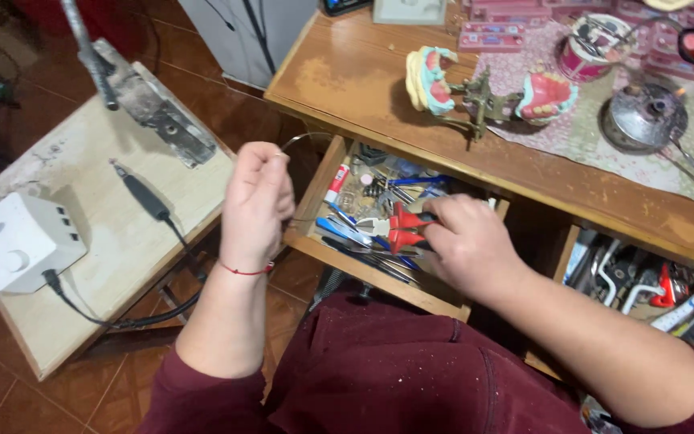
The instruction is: The person works on a dental model mounted on an articulator, using a metal tool to scrape and shape the pink and blue material. They then open a drawer, retrieve a red-handled tool, and use it to cut a small metal wire before manipulating the wire with pliers.
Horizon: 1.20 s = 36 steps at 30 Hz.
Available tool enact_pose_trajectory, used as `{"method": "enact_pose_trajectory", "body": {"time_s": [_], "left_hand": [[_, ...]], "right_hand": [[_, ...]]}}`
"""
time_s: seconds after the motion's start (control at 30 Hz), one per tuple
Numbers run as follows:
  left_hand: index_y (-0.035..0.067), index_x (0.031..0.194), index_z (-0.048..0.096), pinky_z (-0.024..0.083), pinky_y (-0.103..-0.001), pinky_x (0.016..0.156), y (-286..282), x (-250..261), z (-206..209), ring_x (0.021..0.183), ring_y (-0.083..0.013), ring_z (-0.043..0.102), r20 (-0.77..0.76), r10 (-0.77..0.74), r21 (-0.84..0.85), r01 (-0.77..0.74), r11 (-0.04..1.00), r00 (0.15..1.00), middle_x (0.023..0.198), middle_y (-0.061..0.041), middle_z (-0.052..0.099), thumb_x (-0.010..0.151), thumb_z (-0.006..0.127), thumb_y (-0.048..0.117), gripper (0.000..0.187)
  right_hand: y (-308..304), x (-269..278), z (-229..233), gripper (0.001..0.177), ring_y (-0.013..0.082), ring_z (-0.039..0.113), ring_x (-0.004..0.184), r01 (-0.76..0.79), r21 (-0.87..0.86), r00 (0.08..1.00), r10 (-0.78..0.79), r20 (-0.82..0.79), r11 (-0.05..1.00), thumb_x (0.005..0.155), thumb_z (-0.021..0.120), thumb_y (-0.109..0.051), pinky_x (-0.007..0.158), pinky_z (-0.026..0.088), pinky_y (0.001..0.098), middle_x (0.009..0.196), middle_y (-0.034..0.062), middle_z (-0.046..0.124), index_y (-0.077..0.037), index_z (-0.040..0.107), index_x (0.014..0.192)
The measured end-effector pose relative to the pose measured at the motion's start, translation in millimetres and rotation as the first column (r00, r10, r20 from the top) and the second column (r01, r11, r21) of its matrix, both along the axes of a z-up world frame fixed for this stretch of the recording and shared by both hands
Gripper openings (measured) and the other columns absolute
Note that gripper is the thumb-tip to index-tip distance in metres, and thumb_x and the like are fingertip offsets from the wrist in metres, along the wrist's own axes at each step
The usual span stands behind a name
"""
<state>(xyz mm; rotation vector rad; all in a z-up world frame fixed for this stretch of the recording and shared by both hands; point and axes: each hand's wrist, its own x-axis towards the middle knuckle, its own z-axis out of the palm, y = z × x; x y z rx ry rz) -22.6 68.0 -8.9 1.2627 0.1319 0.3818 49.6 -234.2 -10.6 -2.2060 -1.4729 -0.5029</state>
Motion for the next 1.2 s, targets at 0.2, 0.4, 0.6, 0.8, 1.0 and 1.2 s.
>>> {"method": "enact_pose_trajectory", "body": {"time_s": [0.2,0.4,0.6,0.8,1.0,1.2], "left_hand": [[0.010,0.116,0.054,0.023,-0.022,0.050,-10.8,-2.4,16.3,0.055,-0.0049,0.027,0.094,-0.236,-0.220,0.252,0.943,0.967,0.069,0.007,0.036,0.111,0.050,0.019,0.011],[0.004,0.122,0.056,0.024,-0.022,0.051,-41.0,3.1,24.4,0.060,-0.0054,0.030,0.074,-0.565,-0.322,0.556,0.766,0.821,0.074,0.004,0.040,0.110,0.046,0.013,0.018],[-0.001,0.129,0.056,0.029,-0.021,0.056,-65.5,13.8,40.3,0.065,-0.0044,0.034,0.026,-0.710,-0.320,0.679,0.661,0.703,0.080,0.004,0.044,0.106,0.048,0.011,0.027],[0.003,0.129,0.052,0.053,-0.023,0.072,-78.4,23.0,34.3,0.082,-0.0083,0.062,0.070,-0.527,-0.139,0.531,0.836,0.847,0.097,-0.002,0.062,0.100,0.058,0.001,0.030],[-0.001,0.124,0.057,0.057,-0.024,0.072,-82.6,27.1,13.3,0.085,-0.0147,0.072,-0.022,-0.449,-0.061,0.447,0.892,0.893,0.108,-0.009,0.070,0.100,0.066,-0.003,0.026],[-0.001,0.126,0.059,0.055,-0.023,0.066,-83.4,24.3,29.5,0.079,-0.0139,0.072,-0.008,-0.423,-0.032,0.422,0.906,0.906,0.104,-0.009,0.071,0.100,0.067,-0.001,0.027]], "right_hand": [[-1.5,2.9,2.5,0.035,0.0318,0.066,0.100,0.177,0.036,0.892,-0.145,-0.428,0.984,0.074,0.087,-0.025,0.085,0.053,0.0379,0.112,0.0150,0.066,-0.004,0.077,0.100],[-25.4,5.5,31.0,0.025,0.0220,0.060,0.112,0.314,0.280,0.665,0.000,-0.747,0.907,0.086,0.082,-0.016,0.100,0.046,0.0336,0.116,0.0078,0.064,-0.002,0.075,0.106],[-36.6,0.7,48.1,0.017,0.0166,0.062,0.112,0.306,0.309,0.605,0.067,-0.794,0.900,0.087,0.077,-0.011,0.101,0.049,0.0334,0.116,0.0060,0.068,-0.002,0.073,0.101],[-49.9,10.1,37.5,0.013,0.0122,0.060,0.090,0.569,0.383,0.379,0.181,-0.907,0.727,0.093,0.072,-0.007,0.085,0.048,0.0293,0.098,0.0029,0.067,-0.002,0.071,0.106],[-47.3,15.8,51.1,0.017,0.0127,0.065,0.083,0.672,0.410,0.284,0.297,-0.912,0.617,0.090,0.071,-0.011,0.080,0.053,0.0288,0.093,0.0041,0.072,-0.001,0.071,0.104],[-51.0,17.5,39.3,0.012,0.0122,0.064,0.082,0.644,0.422,0.337,0.259,-0.905,0.638,0.092,0.071,-0.010,0.079,0.052,0.0283,0.093,0.0038,0.072,-0.002,0.072,0.101]]}}
